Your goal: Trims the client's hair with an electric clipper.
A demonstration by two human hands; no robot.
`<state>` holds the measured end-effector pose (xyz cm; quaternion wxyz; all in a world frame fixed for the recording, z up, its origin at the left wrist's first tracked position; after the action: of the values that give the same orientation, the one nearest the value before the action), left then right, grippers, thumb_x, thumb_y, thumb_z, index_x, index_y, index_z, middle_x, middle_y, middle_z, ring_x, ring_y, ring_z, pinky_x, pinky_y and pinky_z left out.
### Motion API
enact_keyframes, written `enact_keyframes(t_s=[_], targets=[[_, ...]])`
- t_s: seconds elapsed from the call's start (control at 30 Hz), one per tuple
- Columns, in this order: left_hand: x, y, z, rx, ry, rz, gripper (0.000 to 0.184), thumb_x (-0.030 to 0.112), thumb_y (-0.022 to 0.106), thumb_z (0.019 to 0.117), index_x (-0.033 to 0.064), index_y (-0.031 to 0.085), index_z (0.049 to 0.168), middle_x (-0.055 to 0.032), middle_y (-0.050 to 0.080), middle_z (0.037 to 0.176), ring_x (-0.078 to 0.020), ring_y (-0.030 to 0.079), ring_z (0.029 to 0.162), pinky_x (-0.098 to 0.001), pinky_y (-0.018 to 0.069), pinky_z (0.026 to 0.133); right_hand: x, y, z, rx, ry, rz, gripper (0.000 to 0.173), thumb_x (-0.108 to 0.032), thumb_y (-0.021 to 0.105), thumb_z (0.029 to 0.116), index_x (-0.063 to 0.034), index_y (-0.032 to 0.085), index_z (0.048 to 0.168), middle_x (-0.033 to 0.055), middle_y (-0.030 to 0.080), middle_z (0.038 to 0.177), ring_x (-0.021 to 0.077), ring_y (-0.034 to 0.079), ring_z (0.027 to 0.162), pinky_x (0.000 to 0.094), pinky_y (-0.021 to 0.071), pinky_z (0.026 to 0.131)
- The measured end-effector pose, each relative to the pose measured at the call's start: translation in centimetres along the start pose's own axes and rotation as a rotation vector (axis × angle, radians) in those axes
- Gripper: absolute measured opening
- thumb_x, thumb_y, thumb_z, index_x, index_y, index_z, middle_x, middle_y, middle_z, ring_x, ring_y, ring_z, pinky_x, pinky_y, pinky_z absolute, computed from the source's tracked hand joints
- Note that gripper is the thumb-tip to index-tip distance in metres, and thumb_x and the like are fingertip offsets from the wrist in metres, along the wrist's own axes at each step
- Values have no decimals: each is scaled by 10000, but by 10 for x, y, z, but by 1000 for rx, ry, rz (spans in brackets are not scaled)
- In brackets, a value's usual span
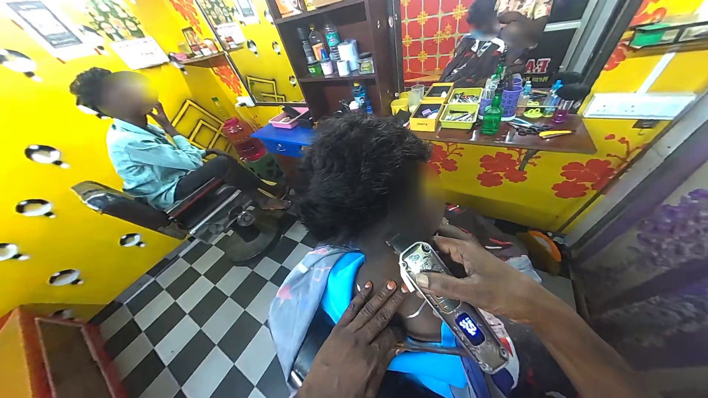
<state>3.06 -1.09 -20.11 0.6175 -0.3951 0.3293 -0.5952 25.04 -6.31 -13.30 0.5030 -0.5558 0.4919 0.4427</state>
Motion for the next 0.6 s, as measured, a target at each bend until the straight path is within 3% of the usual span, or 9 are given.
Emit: enact_keyframes(t_s=[0.17, 0.23, 0.3, 0.4, 0.53, 0.6], targets=[[0, -1, 0, 12, 4, -16, 332, 319, 419, 1102, 153, 699, 1042, -37, 471, 1582, -211, 344, 1519, -446, 239, 1269, -5, 2, 1, 97, -137, -104, 546, -563, 744, 836, -167, 678, 1205, -19, 730, 1037, 96, 717, 925, 286, 616, 817], [0, -1, 0, 17, 5, -22, 331, 314, 424, 1101, 149, 704, 1037, -40, 478, 1576, -211, 348, 1516, -446, 241, 1269, -3, 3, -3, 75, -196, -78, 577, -571, 740, 854, -153, 658, 1243, -3, 730, 1041, 117, 727, 892, 299, 634, 783], [0, -1, 0, 15, 4, -7, 338, 322, 424, 1101, 147, 705, 1030, -41, 494, 1565, -215, 358, 1512, -448, 252, 1265, 4, 3, -7, 13, -141, -52, 559, -538, 743, 870, -126, 653, 1236, 33, 739, 1034, 164, 741, 870, 341, 647, 773], [0, 0, 0, 0, 0, 14, 353, 332, 410, 1103, 151, 709, 1054, -40, 501, 1560, -217, 363, 1510, -452, 256, 1260, 11, 6, -8, -9, 0, -72, 534, -522, 732, 868, -136, 660, 1230, 9, 731, 1063, 132, 723, 946, 322, 614, 844], [-1, 1, -1, 11, 5, 1, 344, 324, 411, 1102, 153, 706, 1058, -40, 501, 1559, -224, 367, 1508, -462, 261, 1259, 10, 12, -8, -7, -83, 211, 535, -445, 744, 901, -63, 628, 1257, 111, 730, 1053, 246, 747, 892, 396, 650, 789], [-1, 0, -1, 13, 6, -8, 332, 321, 424, 1101, 154, 710, 1083, -30, 472, 1584, -214, 352, 1516, -458, 257, 1262, 10, 12, -11, -54, -209, 323, 523, -437, 724, 938, -84, 599, 1303, 103, 727, 1074, 229, 742, 909, 384, 642, 812]])
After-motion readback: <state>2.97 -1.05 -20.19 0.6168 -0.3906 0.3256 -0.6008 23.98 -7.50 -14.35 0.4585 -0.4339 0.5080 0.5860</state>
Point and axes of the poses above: each hand's wrist, its own z-axis towards the middle knuckle, its own y-axis out of the palm, x = y × z, the point moved 4 cm from there along z, towards the middle knuckle
